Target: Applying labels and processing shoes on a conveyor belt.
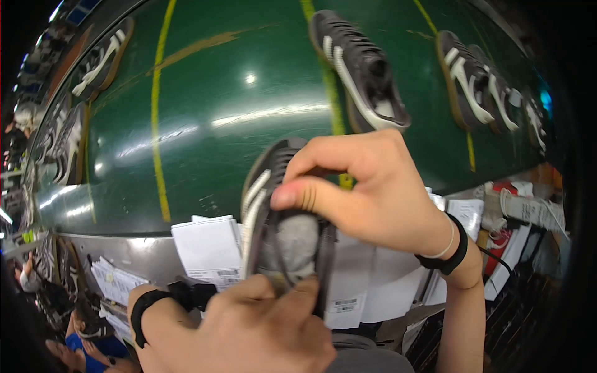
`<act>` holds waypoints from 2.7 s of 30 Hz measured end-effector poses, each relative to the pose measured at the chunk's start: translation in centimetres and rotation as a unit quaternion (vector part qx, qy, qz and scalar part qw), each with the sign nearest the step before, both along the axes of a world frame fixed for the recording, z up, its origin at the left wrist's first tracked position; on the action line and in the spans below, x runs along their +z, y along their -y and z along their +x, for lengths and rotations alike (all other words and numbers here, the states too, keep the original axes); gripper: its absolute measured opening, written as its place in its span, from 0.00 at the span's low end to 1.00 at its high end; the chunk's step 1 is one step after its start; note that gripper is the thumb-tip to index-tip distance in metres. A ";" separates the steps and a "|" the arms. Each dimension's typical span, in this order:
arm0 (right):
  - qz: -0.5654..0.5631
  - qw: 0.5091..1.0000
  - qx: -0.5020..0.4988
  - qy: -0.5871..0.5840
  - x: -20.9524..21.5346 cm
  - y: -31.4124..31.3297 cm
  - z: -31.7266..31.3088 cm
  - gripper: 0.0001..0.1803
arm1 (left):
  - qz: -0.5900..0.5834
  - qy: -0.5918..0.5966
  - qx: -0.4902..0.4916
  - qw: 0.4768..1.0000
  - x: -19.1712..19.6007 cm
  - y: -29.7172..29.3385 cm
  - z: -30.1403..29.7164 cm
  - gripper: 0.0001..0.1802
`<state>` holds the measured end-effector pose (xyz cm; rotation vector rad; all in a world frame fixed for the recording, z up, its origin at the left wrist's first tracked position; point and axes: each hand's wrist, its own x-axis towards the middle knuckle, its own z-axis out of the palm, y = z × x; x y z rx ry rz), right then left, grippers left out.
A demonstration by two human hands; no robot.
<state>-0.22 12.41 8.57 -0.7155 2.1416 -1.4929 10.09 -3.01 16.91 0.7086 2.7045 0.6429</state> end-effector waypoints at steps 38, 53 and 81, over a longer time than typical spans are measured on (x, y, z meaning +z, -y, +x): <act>-0.272 0.802 -0.503 0.176 -5.7 -32.9 21.9 0.14 | 0.307 0.257 -0.200 0.894 -12.2 -27.6 -5.5 0.19; 0.220 0.735 -0.567 -0.300 1.6 -25.4 25.5 0.07 | 0.206 0.207 -0.137 0.946 -15.3 -29.8 -7.2 0.20; 0.179 0.842 -0.443 -0.249 -9.3 -14.7 -11.6 0.53 | 0.082 -0.022 0.112 0.990 -15.3 -1.6 -11.9 0.25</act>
